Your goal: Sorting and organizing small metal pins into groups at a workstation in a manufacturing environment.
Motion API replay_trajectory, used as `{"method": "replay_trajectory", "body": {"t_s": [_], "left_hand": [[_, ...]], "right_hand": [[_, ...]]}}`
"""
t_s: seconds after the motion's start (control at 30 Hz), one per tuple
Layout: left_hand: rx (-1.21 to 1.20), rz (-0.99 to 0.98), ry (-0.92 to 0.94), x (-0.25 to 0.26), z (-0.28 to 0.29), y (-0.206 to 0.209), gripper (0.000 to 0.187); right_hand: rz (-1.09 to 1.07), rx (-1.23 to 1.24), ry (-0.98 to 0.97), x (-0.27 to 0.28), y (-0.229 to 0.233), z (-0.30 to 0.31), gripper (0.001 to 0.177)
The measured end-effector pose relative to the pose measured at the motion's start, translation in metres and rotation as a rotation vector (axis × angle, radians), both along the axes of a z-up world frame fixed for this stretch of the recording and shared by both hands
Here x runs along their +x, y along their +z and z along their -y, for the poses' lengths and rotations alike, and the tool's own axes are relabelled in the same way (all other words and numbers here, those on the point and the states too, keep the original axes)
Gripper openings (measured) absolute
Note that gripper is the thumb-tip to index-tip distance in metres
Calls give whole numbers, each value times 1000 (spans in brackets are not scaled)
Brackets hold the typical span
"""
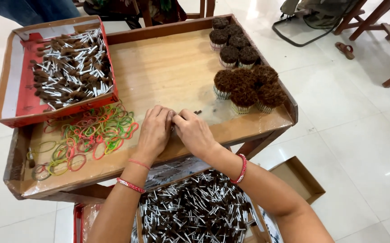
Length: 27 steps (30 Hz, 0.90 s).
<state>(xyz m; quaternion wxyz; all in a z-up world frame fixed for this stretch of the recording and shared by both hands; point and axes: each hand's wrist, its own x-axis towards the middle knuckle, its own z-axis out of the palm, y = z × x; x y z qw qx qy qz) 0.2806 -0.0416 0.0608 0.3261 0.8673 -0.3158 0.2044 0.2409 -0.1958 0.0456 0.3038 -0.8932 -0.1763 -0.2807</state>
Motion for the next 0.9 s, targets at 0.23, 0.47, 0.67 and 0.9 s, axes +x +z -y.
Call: {"method": "replay_trajectory", "body": {"t_s": [0.23, 0.47, 0.67, 0.9], "left_hand": [[-32, -24, -12, -3, -4, 4, 19], [24, -7, -7, -5, -1, 8, 20], [51, 11, 14, -4, 0, 3, 12], [49, 17, 10, -6, 0, 4, 10]], "right_hand": [[-64, 294, 76, -3, 3, 1, 23], [-152, 260, 28, 1, 7, 49, 18], [-55, -108, -10, 3, 5, 64, 16], [118, -513, -5, 22, -8, 65, 12]]}}
